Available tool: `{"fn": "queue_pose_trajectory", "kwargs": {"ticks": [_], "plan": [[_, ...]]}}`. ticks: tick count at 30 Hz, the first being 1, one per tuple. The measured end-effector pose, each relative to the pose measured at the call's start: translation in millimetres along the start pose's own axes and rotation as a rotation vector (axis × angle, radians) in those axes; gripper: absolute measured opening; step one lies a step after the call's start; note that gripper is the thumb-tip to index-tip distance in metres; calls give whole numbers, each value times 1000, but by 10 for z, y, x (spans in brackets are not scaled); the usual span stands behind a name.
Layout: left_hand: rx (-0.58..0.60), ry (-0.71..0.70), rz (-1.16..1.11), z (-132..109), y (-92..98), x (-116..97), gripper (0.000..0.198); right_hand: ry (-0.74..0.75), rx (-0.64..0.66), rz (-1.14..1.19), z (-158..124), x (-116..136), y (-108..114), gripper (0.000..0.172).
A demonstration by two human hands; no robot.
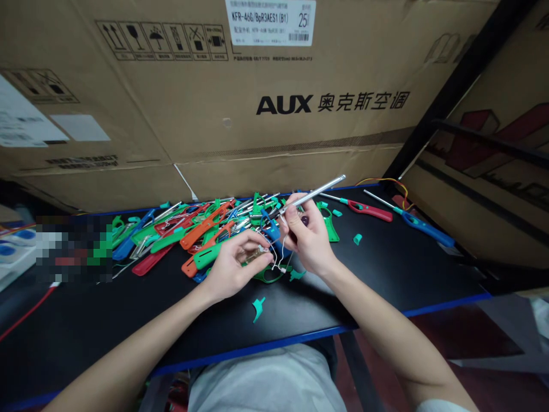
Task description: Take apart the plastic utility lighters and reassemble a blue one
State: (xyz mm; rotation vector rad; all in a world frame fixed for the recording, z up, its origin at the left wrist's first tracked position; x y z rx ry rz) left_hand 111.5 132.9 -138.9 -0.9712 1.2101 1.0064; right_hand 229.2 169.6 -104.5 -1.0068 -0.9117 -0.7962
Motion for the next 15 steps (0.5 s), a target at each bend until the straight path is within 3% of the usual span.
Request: {"fn": "queue_pose_trajectory", "kwargs": {"ticks": [9,15], "plan": [[-41,30,68,95,193,175,28,222,-194,-16,97,482,438,45],[-130,-269,453,131,369,-158,34,114,-87,-19,117,308,308,45]]}}
Point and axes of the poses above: each hand's wrist, its own z-axis towards the middle knuckle, its own y-axis out of the back of the hand, x = y × z, the point moved 9 cm from there along z, towards the middle knuckle, and after that the axes turned 4 degrees about -z, right-handed, at the moved point
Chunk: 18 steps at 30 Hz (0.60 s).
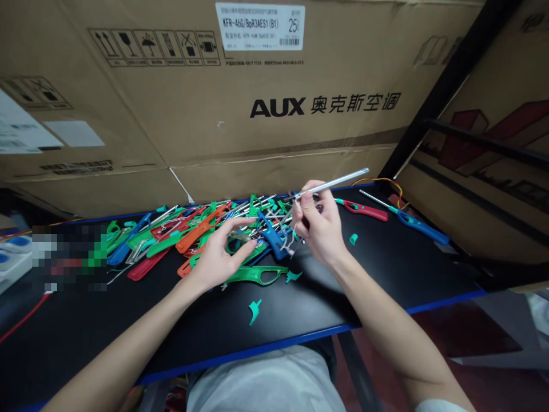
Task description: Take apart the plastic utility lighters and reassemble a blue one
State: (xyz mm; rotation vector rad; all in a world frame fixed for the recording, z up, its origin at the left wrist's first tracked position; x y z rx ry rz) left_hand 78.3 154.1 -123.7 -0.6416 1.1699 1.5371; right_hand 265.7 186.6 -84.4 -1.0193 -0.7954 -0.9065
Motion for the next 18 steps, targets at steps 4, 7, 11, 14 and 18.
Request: {"fn": "queue_pose_trajectory", "kwargs": {"ticks": [4,7,11,14,18], "plan": [[-105,-185,95,-3,163,-262,32,-57,68,-12,-80,-171,-145,43],[-111,-254,94,-43,161,-419,23,-112,140,-11,-158,-306,-270,40],[-128,-347,84,-106,143,-547,14,-190,254,0,-273,-450,-455,37],[-152,-395,38,-131,166,-573,10,-204,281,-7,-306,-495,-495,35],[-133,-313,-68,-102,179,-496,6,-175,263,-128,-272,-521,-413,33]]}}
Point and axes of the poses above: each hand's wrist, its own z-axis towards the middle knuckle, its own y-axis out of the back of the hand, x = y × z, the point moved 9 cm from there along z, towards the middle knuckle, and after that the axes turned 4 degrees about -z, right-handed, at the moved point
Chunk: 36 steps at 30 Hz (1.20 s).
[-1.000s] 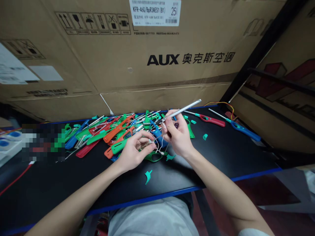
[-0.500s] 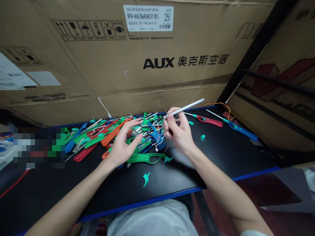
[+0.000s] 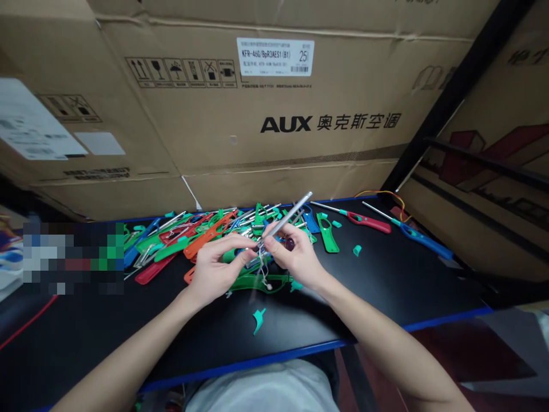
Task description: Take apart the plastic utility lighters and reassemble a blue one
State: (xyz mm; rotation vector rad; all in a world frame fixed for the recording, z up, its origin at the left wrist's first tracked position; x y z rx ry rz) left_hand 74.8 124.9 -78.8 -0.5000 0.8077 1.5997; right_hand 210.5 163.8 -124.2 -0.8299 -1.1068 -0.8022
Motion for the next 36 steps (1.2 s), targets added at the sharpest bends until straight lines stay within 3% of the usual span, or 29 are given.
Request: {"fn": "queue_pose_trajectory", "kwargs": {"ticks": [7,12,22,30,36], "plan": [[-30,285,-187,-11,19,241,21,15,0,-109,13,19,27,31],[-45,384,-250,-25,22,326,24,-24,6,-104,4,-5,-9,37],[-88,371,-214,-42,29,352,31,-8,-50,-147,13,39,-26,40],[34,308,-227,-30,-24,304,25,0,-72,-142,21,22,83,40],[38,242,-166,-26,-21,227,14,-17,-77,-143,32,-30,101,41]]}}
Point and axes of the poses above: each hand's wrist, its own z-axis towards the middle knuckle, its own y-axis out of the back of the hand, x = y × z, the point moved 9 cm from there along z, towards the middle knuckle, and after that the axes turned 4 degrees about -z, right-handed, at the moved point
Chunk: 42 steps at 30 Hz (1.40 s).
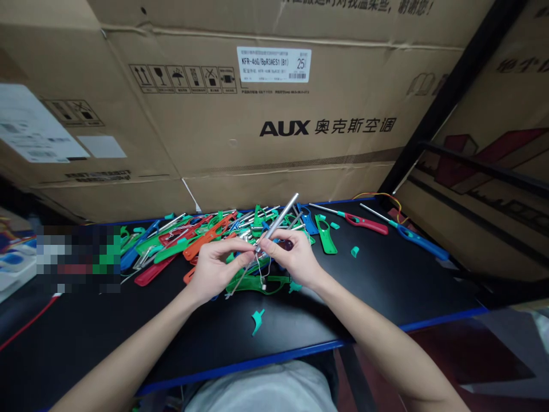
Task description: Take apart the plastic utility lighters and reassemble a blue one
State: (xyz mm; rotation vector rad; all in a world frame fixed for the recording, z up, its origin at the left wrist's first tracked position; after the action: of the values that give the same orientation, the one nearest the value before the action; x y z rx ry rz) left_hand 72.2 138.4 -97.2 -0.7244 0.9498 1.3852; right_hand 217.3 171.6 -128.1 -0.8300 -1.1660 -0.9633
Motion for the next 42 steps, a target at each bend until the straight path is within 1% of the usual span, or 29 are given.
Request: {"fn": "queue_pose_trajectory", "kwargs": {"ticks": [6,10,12,15,17,19,21,23,26,31,35,37,42], "plan": [[-36,-108,88,-20,5,-131,8,11,32,-10,-13,31,-63,38],[-50,-128,120,-31,3,-155,9,-9,20,-6,-21,21,-59,40],[-46,-117,107,-34,7,-141,9,-15,13,2,-22,10,-56,40],[3,-19,-11,-28,-1,-44,11,-17,9,12,-19,-5,-58,39],[53,105,-138,-29,-30,68,16,-23,-1,13,-12,-14,-51,39],[89,232,-233,-41,-66,177,24,-37,-40,10,-4,-25,-17,42],[112,315,-252,-52,-102,247,28,-55,-86,15,-1,-34,26,45],[118,340,-230,-52,-123,266,29,-64,-112,25,-1,-35,50,47],[101,315,-187,-38,-129,241,28,-57,-115,19,-7,-22,47,46],[30,280,-169,-24,-64,212,24,-34,-114,-44,-11,-4,41,46],[58,297,-228,-40,-96,210,22,-12,-132,-74,-7,0,70,43],[51,291,-215,-46,-103,200,22,-8,-141,-80,-5,-6,86,42],[-57,257,-91,-46,-33,203,20,-2,-175,-90,-2,-11,112,41]]}}
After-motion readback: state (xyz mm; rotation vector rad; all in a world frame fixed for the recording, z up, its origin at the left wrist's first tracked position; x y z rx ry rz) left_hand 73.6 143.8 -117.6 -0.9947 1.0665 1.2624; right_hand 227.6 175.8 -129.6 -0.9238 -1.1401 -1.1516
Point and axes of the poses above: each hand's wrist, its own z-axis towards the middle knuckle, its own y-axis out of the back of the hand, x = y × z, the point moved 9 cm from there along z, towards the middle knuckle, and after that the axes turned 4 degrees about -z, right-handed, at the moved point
